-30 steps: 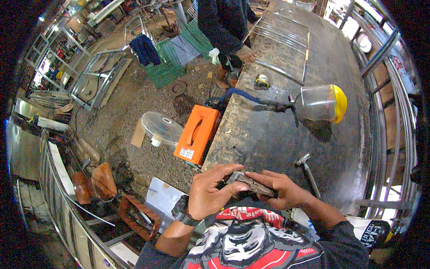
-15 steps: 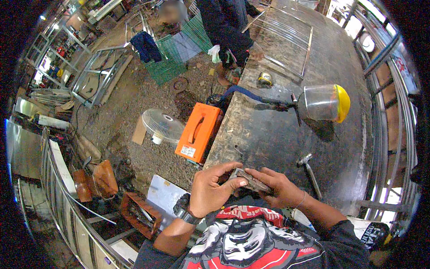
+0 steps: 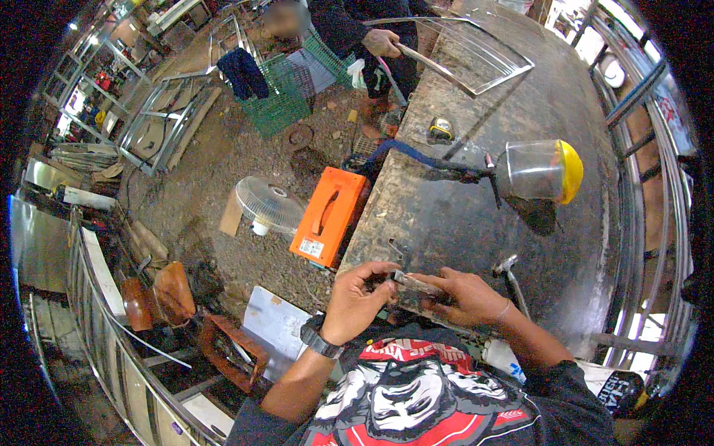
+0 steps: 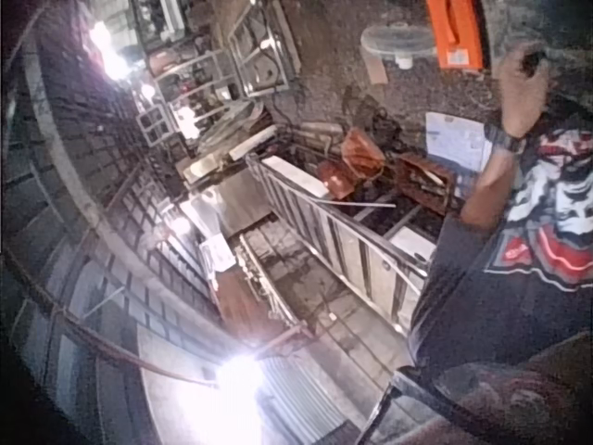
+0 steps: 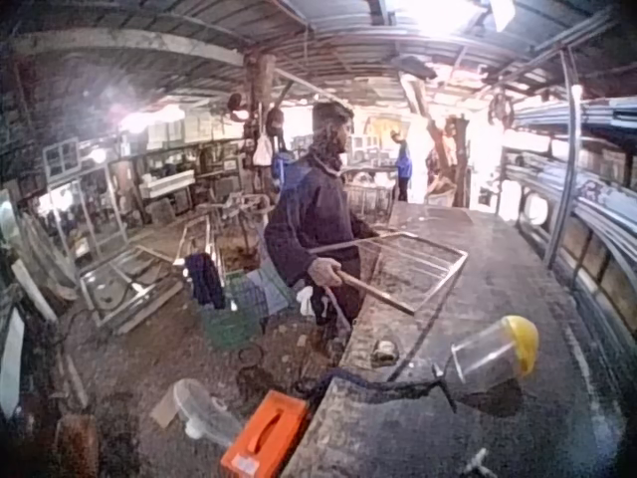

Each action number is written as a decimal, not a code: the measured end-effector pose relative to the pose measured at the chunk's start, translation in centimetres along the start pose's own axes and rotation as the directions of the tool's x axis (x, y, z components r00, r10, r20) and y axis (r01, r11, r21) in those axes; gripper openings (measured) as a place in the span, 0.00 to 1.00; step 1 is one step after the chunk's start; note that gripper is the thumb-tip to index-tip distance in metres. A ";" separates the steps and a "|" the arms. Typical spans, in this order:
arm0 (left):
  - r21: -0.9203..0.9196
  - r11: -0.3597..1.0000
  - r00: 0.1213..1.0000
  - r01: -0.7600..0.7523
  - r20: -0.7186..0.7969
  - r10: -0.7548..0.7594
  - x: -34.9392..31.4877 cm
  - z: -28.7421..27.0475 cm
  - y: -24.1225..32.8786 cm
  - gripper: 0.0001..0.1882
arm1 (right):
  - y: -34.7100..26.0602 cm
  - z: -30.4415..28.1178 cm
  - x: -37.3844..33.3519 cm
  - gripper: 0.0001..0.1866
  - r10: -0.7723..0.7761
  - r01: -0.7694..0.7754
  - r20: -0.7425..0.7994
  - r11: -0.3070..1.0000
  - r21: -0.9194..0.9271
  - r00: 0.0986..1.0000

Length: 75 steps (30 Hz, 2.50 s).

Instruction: The person repeatedly bends a small metal bracket using pliers on a workbench in a metal fabrication workshop. The person picks up the bracket, positions it in the pliers, bends it, and sets it down, repeating this cycle throughout the clip.

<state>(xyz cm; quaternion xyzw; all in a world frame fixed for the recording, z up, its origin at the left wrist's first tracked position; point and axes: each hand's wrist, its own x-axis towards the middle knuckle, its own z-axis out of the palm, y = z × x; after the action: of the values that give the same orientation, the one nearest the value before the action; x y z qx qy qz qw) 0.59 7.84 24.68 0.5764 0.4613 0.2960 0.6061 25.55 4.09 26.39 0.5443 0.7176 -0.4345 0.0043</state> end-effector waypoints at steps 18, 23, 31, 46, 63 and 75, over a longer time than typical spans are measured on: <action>-0.416 0.877 0.947 0.239 -0.100 -0.306 2.4 1.1 -11.2 0.13 | 23.8 7.3 8.3 0.22 0.545 -0.553 -0.338 0.829 0.079 0.768; 0.095 0.943 0.869 0.319 -0.427 -0.251 2.7 -0.8 -19.6 0.19 | 21.0 9.7 8.8 0.15 0.214 -0.436 -0.623 0.870 -0.229 0.752; -0.423 0.853 0.685 0.307 -0.523 -0.506 4.7 -0.1 -23.5 0.18 | 14.4 16.8 12.0 0.15 -0.086 0.037 -0.631 0.995 -0.091 0.771; 0.510 0.808 0.831 0.295 -0.554 0.047 1.6 -1.1 -26.0 0.29 | 7.7 19.1 17.7 0.23 -0.055 0.113 -0.672 0.993 0.043 0.738; 0.608 0.792 0.883 -0.046 -0.346 0.317 4.1 -3.7 -27.9 0.26 | 8.2 18.0 18.6 0.13 -0.084 0.218 -0.614 0.965 0.147 0.785; 0.554 0.829 0.919 -0.078 -0.281 0.275 4.6 -4.9 -27.9 0.24 | 8.7 18.4 19.5 0.15 -0.297 0.355 -0.583 0.935 -0.014 0.756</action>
<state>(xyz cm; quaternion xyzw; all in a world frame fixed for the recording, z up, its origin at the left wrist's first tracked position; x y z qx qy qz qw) -6.80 9.52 -3.04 0.7005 0.5689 0.3093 0.3001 15.81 7.97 0.19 0.5160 0.7465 -0.2777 -0.3152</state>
